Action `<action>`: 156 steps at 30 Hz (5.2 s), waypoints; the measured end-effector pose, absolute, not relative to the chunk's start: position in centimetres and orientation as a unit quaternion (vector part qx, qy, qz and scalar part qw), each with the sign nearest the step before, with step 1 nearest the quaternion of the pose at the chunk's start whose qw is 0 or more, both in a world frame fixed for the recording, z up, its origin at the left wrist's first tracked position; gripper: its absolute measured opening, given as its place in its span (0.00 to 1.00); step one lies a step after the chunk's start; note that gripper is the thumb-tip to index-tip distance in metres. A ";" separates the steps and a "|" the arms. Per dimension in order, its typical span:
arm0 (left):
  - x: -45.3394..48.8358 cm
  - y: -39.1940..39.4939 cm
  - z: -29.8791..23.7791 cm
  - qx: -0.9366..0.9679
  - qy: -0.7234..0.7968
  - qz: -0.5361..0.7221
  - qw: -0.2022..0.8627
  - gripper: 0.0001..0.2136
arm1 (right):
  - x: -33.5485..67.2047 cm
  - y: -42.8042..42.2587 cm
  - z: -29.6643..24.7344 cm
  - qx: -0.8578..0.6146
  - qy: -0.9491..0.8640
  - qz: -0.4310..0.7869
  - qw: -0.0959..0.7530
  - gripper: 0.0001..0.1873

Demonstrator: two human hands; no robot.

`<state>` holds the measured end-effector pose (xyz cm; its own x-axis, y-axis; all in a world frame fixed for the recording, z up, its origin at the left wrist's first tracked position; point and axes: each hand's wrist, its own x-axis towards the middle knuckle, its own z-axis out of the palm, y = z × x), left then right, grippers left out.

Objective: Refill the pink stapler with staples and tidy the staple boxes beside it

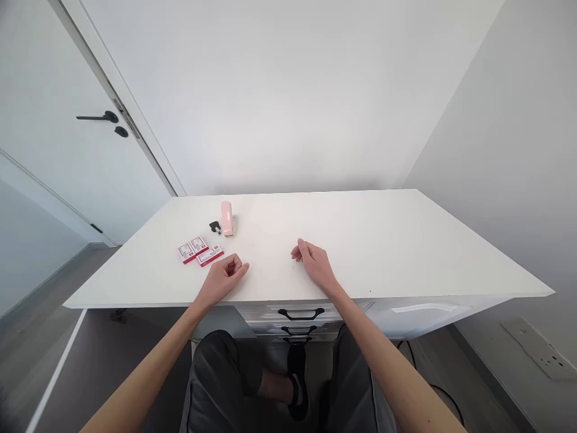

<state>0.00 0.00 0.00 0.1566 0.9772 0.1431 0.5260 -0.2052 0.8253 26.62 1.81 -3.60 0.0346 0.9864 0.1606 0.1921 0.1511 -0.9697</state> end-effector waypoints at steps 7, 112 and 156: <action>0.0 0.0 -0.2 0.694 0.541 0.352 0.318 0.17 | 26.6 1.8 -3.6 -0.519 -0.573 0.398 0.494 0.33; 0.4 3.9 -1.6 0.653 0.461 0.430 0.419 0.26 | 26.5 3.2 -5.3 -0.568 -0.680 0.209 0.414 0.09; 5.6 6.3 2.4 0.907 0.321 0.083 0.260 0.22 | 26.3 2.3 -3.8 -0.518 -0.670 0.266 0.461 0.12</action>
